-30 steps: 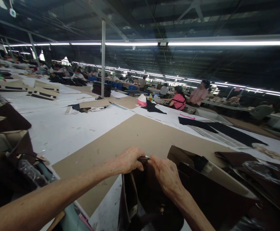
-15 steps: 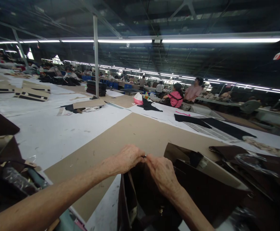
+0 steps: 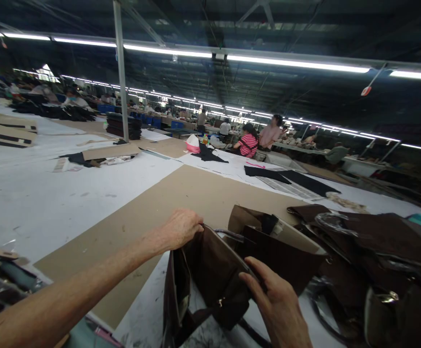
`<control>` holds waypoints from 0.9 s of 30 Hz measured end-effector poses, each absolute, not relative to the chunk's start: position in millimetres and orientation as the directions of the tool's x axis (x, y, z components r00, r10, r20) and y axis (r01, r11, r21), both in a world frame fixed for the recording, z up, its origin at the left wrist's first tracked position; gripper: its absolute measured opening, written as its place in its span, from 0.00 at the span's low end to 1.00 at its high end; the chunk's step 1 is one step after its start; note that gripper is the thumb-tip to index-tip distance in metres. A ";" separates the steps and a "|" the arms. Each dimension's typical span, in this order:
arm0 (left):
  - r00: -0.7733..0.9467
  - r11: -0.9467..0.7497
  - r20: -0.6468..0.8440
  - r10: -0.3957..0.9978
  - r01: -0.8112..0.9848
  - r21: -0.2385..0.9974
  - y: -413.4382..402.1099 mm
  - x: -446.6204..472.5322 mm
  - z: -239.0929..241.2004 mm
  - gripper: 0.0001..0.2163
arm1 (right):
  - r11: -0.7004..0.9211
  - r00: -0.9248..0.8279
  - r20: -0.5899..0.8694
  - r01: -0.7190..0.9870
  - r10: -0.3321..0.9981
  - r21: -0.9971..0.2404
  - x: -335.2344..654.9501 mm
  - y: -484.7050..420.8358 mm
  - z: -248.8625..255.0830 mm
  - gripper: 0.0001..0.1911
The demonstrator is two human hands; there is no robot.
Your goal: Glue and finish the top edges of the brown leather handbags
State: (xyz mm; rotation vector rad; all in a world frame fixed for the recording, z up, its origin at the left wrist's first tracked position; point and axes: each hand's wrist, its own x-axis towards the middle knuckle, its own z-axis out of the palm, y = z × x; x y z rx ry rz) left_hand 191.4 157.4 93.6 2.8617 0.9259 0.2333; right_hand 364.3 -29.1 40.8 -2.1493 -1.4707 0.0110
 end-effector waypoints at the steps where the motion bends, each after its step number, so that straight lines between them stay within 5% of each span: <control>1: 0.798 -0.802 0.106 0.593 0.574 0.166 157.4 192.2 93.3 0.09 | -0.245 0.404 0.293 0.857 0.867 -0.454 367.2 -32.5 34.5 0.19; 19: 0.815 -0.816 0.107 0.569 0.544 0.195 161.8 184.6 90.2 0.10 | -0.271 0.518 0.239 0.723 0.821 -0.635 354.4 -18.3 40.9 0.18; 23: 0.831 -0.830 0.113 0.545 0.515 0.215 163.7 183.5 89.0 0.10 | -0.315 0.522 0.240 0.757 0.818 -0.573 357.0 -18.4 37.6 0.17; 27: 0.832 -0.833 0.120 0.542 0.512 0.211 163.8 185.0 90.3 0.09 | -0.315 0.418 0.276 0.883 0.865 -0.348 354.8 -8.5 49.7 0.14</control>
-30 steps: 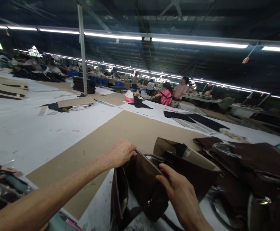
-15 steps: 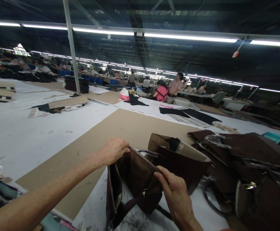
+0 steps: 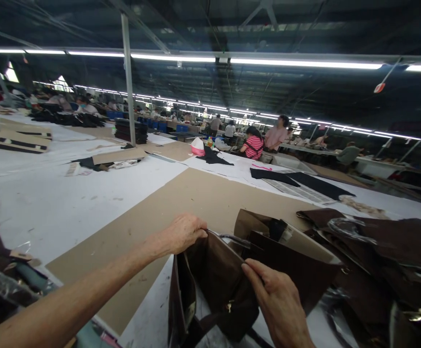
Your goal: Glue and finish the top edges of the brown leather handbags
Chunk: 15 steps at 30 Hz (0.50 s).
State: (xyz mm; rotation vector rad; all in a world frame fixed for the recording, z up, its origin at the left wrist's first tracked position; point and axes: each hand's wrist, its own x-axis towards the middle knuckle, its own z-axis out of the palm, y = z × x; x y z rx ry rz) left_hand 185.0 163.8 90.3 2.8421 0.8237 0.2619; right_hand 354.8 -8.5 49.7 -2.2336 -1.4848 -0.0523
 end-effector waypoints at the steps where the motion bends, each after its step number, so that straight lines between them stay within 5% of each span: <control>1: 0.829 -0.831 0.121 0.545 0.515 0.210 163.7 185.2 90.7 0.09 | -0.307 0.381 0.259 0.909 0.888 -0.283 352.9 -3.6 55.5 0.13; 6: 0.823 -0.826 0.127 0.554 0.523 0.209 164.2 183.6 91.2 0.10 | -0.228 0.231 0.196 0.973 0.953 -0.038 343.8 28.7 80.2 0.16; 15: 0.811 -0.817 0.136 0.569 0.538 0.207 163.9 185.3 87.2 0.10 | -0.112 0.073 0.239 0.982 0.968 0.155 324.8 54.1 77.8 0.12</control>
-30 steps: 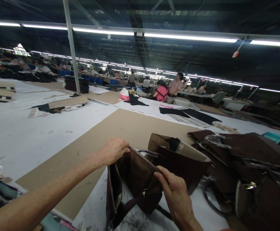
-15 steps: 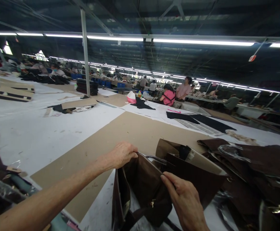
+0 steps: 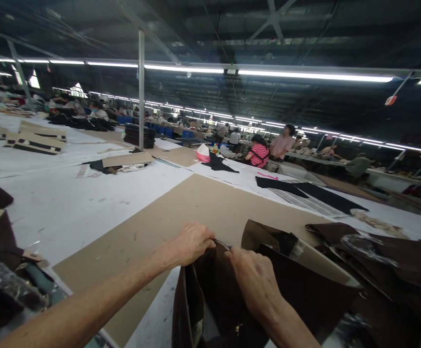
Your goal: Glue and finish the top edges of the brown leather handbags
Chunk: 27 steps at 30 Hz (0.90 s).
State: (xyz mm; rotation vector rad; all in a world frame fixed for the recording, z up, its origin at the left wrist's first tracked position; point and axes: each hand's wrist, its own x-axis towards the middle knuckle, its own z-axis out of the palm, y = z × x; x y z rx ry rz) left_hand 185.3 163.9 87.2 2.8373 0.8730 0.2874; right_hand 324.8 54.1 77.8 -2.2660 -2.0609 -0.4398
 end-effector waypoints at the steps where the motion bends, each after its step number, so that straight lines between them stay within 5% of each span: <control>1: 0.808 -0.815 0.140 0.572 0.541 0.207 164.1 185.5 86.3 0.09 | -0.093 0.050 0.242 0.981 0.969 0.169 323.3 54.5 76.1 0.12; 7: 0.807 -0.817 0.154 0.569 0.536 0.212 165.3 185.5 83.0 0.10 | -0.031 -0.021 0.245 0.978 0.969 0.207 323.5 56.2 67.9 0.10; 19: 0.817 -0.817 0.148 0.558 0.509 0.270 163.9 184.5 84.0 0.11 | -0.088 0.072 0.185 0.993 0.980 0.079 323.5 56.5 78.1 0.17; 23: 0.821 -0.814 0.153 0.551 0.487 0.317 163.4 180.7 86.8 0.09 | -0.024 0.032 0.134 0.998 0.990 -0.067 312.3 72.7 94.3 0.05; 27: 0.810 -0.791 0.143 0.568 0.490 0.367 161.4 174.0 91.7 0.08 | 0.156 -0.148 0.050 0.937 0.988 -0.313 307.0 94.1 102.5 0.18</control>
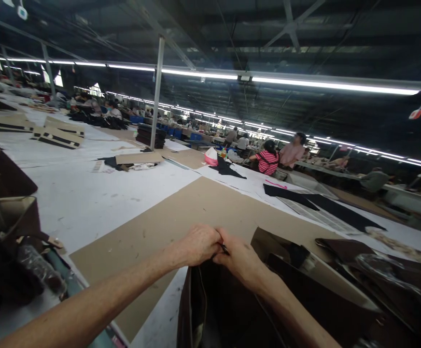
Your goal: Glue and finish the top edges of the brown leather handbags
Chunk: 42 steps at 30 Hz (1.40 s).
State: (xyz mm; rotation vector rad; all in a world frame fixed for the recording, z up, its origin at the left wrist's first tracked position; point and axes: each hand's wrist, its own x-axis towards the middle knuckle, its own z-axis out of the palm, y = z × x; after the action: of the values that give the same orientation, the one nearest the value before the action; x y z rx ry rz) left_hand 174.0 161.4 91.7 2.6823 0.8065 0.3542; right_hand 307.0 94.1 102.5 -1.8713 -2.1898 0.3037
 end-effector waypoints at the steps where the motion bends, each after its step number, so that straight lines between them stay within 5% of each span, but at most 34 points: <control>1: 0.799 -0.775 0.135 0.585 0.503 0.382 159.4 170.4 93.4 0.08 | 0.175 -0.175 0.033 0.918 0.984 -0.356 307.3 97.6 102.3 0.17; 4: 0.700 -0.639 0.099 0.707 0.572 0.514 145.1 154.9 100.1 0.14 | 0.151 -0.164 0.004 0.900 0.987 -0.409 311.7 100.2 99.1 0.12; 8: 0.576 -0.419 0.024 0.817 0.565 0.711 108.6 137.5 109.4 0.40 | -0.002 -0.001 -0.009 0.928 1.000 -0.372 324.3 87.2 102.9 0.10; 13: 0.570 -0.408 -0.044 0.821 0.637 0.654 76.4 147.7 116.0 0.46 | -0.176 0.196 0.029 0.928 0.980 -0.328 340.4 57.5 122.2 0.11; 18: 0.574 -0.494 -0.017 0.819 0.719 0.488 91.7 163.1 100.0 0.34 | -0.272 0.290 0.007 0.904 0.957 -0.329 346.8 19.9 113.1 0.11; 26: 0.897 -0.716 0.003 0.441 0.351 0.603 130.8 162.7 97.0 0.09 | -0.238 0.250 -0.002 0.918 0.968 -0.317 367.4 -4.8 89.8 0.10; 33: 0.781 -0.763 0.024 0.624 0.602 0.234 113.5 189.4 100.3 0.09 | -0.323 0.337 -0.005 0.896 0.941 -0.306 357.7 5.4 97.6 0.07; 42: 0.834 -0.707 0.067 0.548 0.419 0.570 123.8 224.9 77.7 0.10 | -0.278 0.295 0.024 0.923 0.955 -0.266 359.8 9.0 98.6 0.10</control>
State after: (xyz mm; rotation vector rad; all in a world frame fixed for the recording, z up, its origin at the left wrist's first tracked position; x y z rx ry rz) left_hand 224.9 123.8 77.7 2.4609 0.7081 0.3118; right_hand 359.8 9.0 98.6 -2.3333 -1.7276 0.2055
